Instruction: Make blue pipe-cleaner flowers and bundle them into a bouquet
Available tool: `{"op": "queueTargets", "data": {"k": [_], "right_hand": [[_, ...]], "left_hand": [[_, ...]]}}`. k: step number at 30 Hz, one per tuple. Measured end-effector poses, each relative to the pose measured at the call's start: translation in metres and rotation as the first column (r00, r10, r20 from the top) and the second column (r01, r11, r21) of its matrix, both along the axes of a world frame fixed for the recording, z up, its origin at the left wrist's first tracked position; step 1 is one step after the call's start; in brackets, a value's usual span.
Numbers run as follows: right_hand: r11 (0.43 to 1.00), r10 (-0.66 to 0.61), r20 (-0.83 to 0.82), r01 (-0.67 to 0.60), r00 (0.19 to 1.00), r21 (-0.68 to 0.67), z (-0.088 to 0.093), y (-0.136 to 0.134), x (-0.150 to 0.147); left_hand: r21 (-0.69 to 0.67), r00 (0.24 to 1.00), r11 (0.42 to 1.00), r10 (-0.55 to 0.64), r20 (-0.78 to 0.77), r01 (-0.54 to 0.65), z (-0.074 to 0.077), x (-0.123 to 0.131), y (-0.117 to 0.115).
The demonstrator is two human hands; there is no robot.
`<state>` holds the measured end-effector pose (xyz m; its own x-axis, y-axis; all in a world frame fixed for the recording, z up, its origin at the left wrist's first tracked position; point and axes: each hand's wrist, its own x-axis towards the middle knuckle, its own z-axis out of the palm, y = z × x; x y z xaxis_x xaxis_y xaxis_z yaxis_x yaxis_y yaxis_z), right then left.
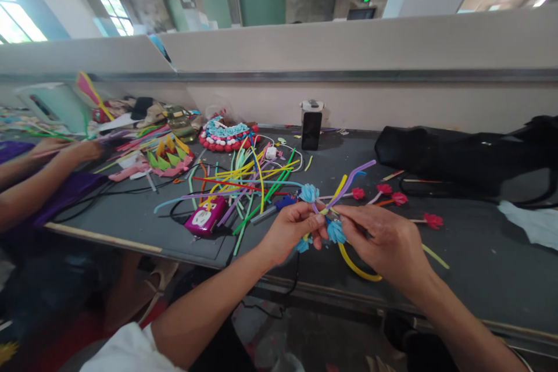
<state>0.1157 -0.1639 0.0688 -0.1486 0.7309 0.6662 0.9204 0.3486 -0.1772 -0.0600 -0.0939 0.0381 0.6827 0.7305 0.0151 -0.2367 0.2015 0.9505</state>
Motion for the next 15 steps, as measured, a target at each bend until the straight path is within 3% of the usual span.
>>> {"op": "queueTargets", "data": {"k": [9,15], "right_hand": [[0.997,0.056,0.090,-0.052,0.994,-0.049,-0.0002,0.0015,0.0036],[0.997,0.037,0.032,-0.035,0.999,-0.063,-0.0045,0.0031,0.0012]], "left_hand": [[0.022,1.000,1.000,0.004,-0.030,-0.004,0.0001,0.0010,-0.0007],[0.070,0.991,0.996,0.065,-0.116,-0.057,0.0001,0.0023,0.0004]]}}
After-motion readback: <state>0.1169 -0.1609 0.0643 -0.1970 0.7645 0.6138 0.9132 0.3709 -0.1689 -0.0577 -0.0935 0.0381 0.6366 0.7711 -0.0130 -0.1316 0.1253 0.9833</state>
